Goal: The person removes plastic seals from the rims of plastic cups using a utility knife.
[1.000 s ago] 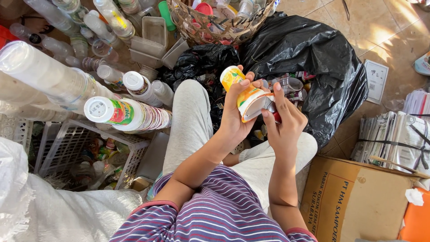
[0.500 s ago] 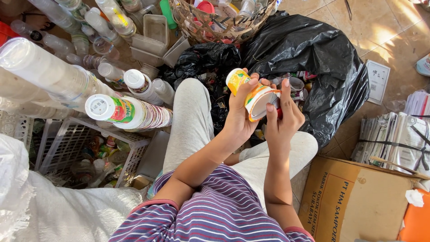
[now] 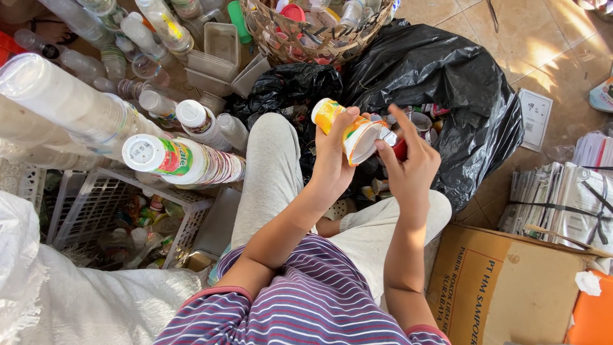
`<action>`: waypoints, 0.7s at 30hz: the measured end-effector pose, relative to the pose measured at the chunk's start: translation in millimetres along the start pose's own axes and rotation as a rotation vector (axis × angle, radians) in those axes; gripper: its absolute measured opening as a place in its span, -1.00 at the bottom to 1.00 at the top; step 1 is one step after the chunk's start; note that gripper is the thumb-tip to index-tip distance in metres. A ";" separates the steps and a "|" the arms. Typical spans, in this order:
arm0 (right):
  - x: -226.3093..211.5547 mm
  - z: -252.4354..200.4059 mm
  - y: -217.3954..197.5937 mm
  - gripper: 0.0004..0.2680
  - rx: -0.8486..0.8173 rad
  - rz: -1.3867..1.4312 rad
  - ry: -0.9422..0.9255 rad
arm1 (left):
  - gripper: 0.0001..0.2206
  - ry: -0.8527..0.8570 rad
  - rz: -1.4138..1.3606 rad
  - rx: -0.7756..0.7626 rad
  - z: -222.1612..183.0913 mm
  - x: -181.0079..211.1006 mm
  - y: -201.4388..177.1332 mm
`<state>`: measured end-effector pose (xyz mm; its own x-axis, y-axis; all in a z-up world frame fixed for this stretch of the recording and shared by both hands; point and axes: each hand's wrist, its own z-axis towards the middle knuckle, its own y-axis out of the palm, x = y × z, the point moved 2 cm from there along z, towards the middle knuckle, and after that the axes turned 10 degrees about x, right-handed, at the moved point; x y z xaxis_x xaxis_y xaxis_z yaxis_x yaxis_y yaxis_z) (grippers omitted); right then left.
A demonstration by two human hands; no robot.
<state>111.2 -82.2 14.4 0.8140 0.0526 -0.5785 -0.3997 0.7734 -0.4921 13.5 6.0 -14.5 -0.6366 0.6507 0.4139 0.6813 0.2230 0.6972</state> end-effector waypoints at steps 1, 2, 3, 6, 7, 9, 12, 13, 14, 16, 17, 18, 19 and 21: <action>10.0 -1.6 -0.5 -0.54 -0.002 0.001 -0.001 | -0.34 0.001 -0.002 0.001 -0.3 2.1 -1.1; 19.5 -3.2 -0.1 -0.61 -0.033 -0.058 -0.037 | -0.33 -0.009 0.033 0.024 -0.4 4.1 -2.7; 29.1 -4.7 0.3 -0.67 -0.063 -0.118 -0.072 | -0.33 -0.019 0.068 0.047 -0.5 6.1 -4.2; 32.0 -1.1 0.9 -0.67 -0.074 -0.217 -0.152 | -0.32 -0.059 0.054 0.076 19.8 -0.7 -16.9; 32.6 -1.6 2.6 -0.67 -0.075 -0.218 -0.153 | -0.32 -0.059 0.053 0.075 21.7 -0.3 -15.4; 34.0 -2.1 6.0 -0.67 -0.060 -0.237 -0.160 | -0.32 -0.066 0.039 0.077 26.0 0.2 -12.0; 35.1 -9.0 13.9 -0.64 0.007 -0.189 -0.072 | -0.40 -0.083 0.013 0.078 40.6 -9.4 -22.4; 58.4 -13.4 15.3 -0.64 0.008 -0.186 -0.073 | -0.40 -0.079 0.013 0.078 45.3 -13.5 -29.4; 83.5 -18.4 13.9 -0.69 0.124 -0.129 0.038 | -0.40 -0.169 0.021 0.093 49.3 -19.9 -37.2; 104.1 -22.5 3.5 -0.74 0.239 -0.066 0.148 | -0.41 -0.254 0.028 0.109 47.3 -26.0 -42.9; 100.0 -21.3 -5.9 -0.73 0.244 -0.064 0.168 | -0.43 -0.265 -0.004 0.120 41.6 -26.1 -41.0; 96.0 -20.7 -17.1 -0.72 0.250 -0.065 0.190 | -0.46 -0.282 -0.036 0.130 35.3 -27.6 -38.8; 99.3 -25.4 -11.8 -0.72 0.251 -0.065 0.189 | -0.46 -0.281 -0.036 0.130 32.7 -22.2 -34.1; 106.8 -35.9 -2.8 -0.77 0.113 0.031 0.200 | -0.47 -0.271 -0.052 0.066 26.7 -14.5 -22.4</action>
<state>184.2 -101.4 -69.3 0.6979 -0.0400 -0.7151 -0.3642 0.8399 -0.4023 17.2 10.9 -51.7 -0.5576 0.8056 0.2004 0.6779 0.3025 0.6701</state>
